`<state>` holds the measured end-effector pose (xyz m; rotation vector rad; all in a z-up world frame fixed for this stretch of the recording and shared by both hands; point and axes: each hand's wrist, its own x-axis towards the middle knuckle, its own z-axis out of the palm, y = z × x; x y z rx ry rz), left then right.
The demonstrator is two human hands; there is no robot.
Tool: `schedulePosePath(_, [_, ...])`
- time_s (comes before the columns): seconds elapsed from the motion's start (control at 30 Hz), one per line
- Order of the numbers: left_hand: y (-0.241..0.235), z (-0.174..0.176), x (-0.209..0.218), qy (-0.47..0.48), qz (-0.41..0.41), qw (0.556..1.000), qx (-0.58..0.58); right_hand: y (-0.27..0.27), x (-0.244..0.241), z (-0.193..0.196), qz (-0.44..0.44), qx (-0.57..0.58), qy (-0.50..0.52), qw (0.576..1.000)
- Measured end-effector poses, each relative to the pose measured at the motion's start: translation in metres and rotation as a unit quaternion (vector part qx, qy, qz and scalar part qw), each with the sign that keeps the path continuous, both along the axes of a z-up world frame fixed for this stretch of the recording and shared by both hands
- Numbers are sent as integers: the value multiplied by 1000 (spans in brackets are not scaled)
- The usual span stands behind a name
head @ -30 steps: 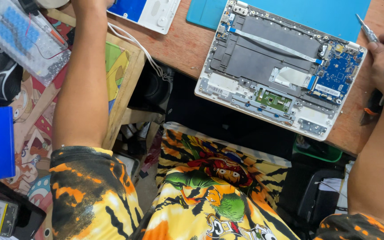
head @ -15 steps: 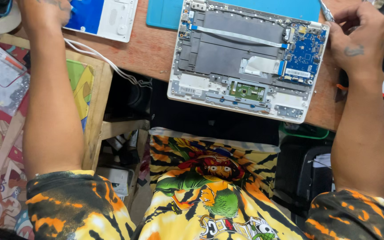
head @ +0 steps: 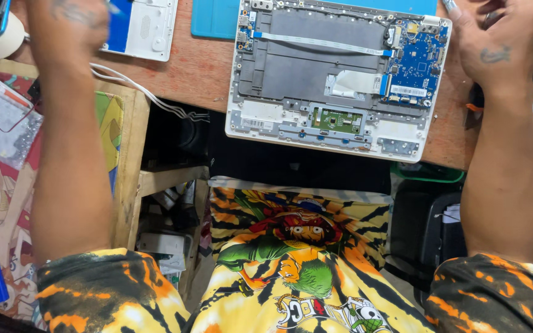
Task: The person is repairing a disassembled laptop. They connect ribbon cables to the motherboard, place the battery into the chassis, and use a screwdriver to secure components.
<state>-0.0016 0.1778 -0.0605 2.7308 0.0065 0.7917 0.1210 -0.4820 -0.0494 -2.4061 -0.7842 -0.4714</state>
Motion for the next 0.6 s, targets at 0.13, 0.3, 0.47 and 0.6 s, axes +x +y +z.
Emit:
schedulePosePath(0.13, [-117, 47, -11, 67, -148, 956, -243, -3, -1, -4, -41, 1, -20, 999])
schedulePosePath(0.3, [-247, 81, 2, 177, -275, 899, -290, 20, -19, 14, 61, 103, 6, 993])
schedulePosePath(0.47, [-322, 85, 8, 314, -295, 833, -346, 62, -41, 49, 194, 237, 174, 936])
schedulePosePath(0.6, [-330, 83, 7, 277, -318, 842, -338, 77, -69, 61, 247, 275, 275, 887])
